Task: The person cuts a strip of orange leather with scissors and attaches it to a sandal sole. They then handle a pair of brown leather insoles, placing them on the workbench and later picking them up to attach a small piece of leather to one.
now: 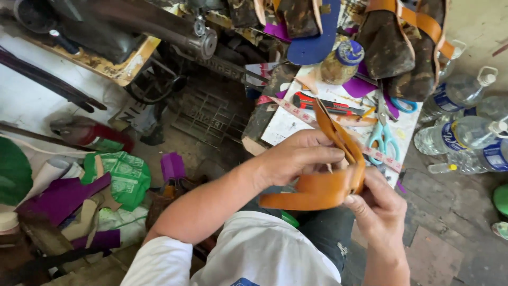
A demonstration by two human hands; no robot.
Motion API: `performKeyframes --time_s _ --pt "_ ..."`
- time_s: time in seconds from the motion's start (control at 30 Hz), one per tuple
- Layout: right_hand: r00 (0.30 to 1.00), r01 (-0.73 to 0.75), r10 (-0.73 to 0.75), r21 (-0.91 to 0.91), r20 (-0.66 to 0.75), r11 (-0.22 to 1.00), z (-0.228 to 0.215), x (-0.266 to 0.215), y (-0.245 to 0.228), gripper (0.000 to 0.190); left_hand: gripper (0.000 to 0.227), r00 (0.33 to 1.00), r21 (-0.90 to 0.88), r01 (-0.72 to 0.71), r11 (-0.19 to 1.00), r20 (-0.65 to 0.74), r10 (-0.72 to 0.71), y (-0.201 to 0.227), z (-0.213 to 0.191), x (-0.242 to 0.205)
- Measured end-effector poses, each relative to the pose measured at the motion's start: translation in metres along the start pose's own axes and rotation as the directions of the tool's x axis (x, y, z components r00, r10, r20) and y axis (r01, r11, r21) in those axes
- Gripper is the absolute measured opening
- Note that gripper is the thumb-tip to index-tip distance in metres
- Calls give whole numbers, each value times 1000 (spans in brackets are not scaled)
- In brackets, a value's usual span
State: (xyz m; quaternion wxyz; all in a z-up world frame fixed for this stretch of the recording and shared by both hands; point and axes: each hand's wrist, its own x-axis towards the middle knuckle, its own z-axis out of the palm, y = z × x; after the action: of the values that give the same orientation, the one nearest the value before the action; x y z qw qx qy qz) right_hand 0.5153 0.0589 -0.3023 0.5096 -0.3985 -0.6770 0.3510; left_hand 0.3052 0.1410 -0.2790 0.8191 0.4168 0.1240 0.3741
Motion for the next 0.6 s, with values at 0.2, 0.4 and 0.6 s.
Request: performKeyframes --time_s 0.2,0.4,0.6 --pt "968 -245 250 121 -27 962 7 -35 21 52 24 999 223 -7 975 -30 14 5 6 -3" --pt "949 -289 309 215 -64 933 1 -29 9 54 23 999 375 44 926 -11 -43 -8 4 12" --pt "985 -114 114 1 -132 993 0 -10 -12 48 21 1000 354 27 935 -19 -21 0 8 22"
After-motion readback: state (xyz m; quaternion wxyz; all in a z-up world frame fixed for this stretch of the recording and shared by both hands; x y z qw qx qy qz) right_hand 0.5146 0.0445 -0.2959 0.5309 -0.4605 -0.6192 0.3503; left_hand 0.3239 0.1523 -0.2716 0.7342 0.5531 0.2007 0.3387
